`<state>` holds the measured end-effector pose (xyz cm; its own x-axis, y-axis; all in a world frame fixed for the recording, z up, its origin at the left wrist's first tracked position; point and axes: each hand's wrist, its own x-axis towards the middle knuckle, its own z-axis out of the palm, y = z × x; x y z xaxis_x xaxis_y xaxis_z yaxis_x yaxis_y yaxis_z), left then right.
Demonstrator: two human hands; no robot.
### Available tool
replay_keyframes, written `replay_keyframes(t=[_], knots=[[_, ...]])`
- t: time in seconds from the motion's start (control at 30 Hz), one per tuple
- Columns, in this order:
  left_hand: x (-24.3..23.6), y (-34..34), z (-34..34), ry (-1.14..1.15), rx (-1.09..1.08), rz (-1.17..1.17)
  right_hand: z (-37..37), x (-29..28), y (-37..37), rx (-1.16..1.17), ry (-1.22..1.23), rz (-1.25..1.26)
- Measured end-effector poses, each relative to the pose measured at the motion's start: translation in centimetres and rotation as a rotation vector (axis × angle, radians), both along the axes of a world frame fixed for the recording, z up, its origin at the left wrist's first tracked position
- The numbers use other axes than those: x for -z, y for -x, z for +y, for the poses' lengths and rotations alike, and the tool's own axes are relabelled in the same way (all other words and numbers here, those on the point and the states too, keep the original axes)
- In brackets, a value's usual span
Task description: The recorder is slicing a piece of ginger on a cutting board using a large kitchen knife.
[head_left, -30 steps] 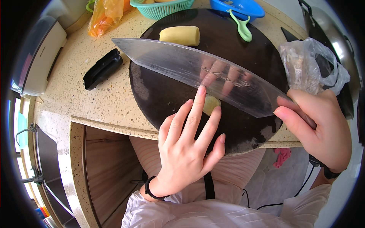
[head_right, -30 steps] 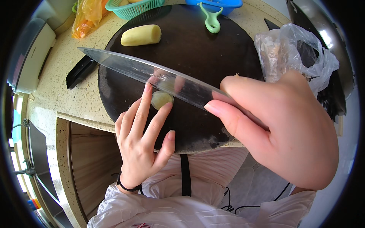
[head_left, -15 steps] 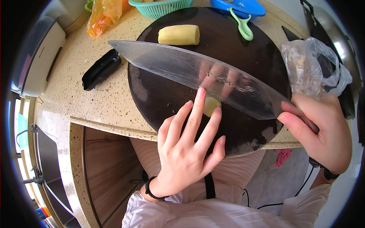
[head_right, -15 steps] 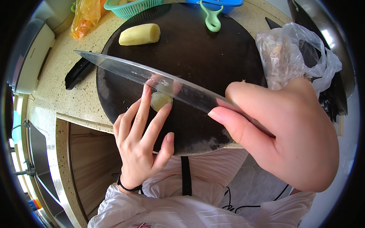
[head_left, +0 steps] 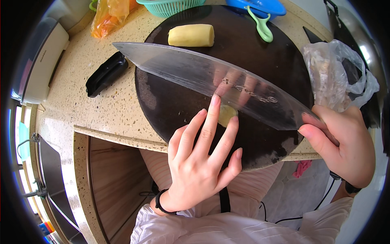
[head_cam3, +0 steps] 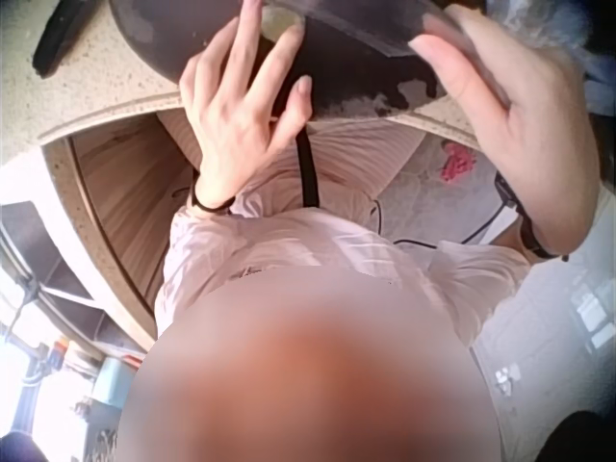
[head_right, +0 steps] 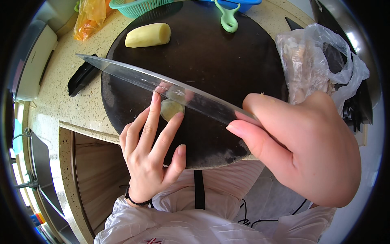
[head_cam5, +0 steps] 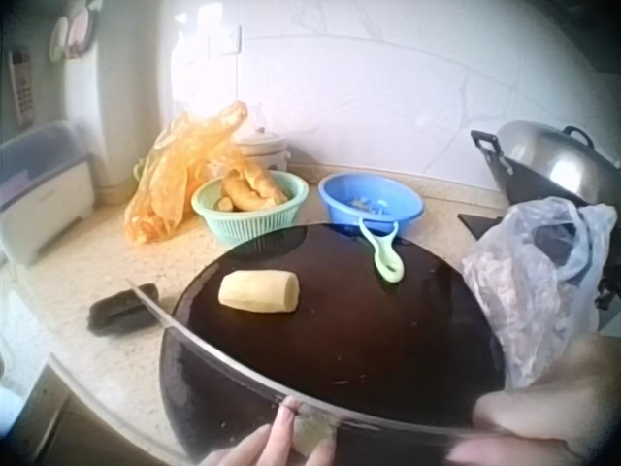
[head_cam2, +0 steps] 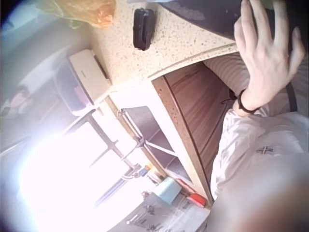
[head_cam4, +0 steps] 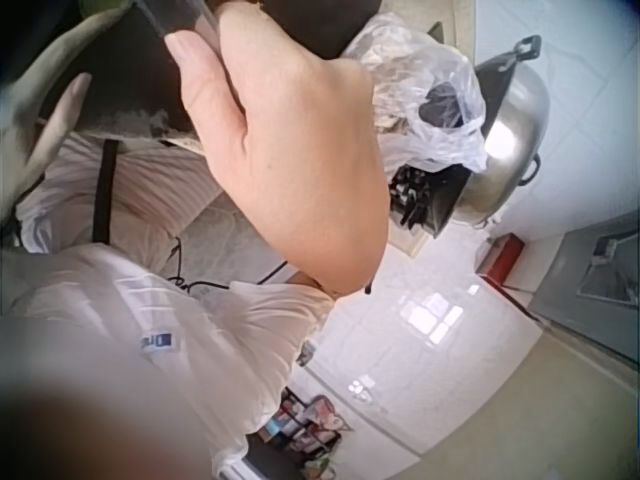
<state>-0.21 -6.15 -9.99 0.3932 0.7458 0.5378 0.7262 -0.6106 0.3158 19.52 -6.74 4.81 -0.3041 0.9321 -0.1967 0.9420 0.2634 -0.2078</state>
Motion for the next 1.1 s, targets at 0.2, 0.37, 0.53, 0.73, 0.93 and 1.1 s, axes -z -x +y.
replay_keyframes(t=[0.2, 0.37, 0.53, 0.73, 0.93, 1.1], knots=[[-0.1, 0.0, 0.0, 0.012, -0.004, 0.012, 0.2, -0.4, -0.1, 0.081, 0.142, -0.001], [-0.2, 0.0, 0.0, 0.013, -0.003, 0.015, 0.5, -0.2, -0.4, 0.112, 0.197, -0.015], [-0.2, 0.0, 0.0, 0.021, 0.002, 0.007, 0.1, 0.4, -0.4, 0.202, 0.186, 0.058], [0.0, 0.0, -0.1, -0.001, 0.005, 0.01, 0.0, 1.0, 0.6, 0.015, 0.032, -0.073], [0.1, 0.1, -0.2, -0.016, 0.01, 0.008, 1.1, 1.0, 0.9, 0.215, -0.057, 0.136], [0.2, 0.0, -0.2, -0.02, 0.009, 0.006, 0.6, 1.7, 1.0, 0.219, -0.142, 0.233]])
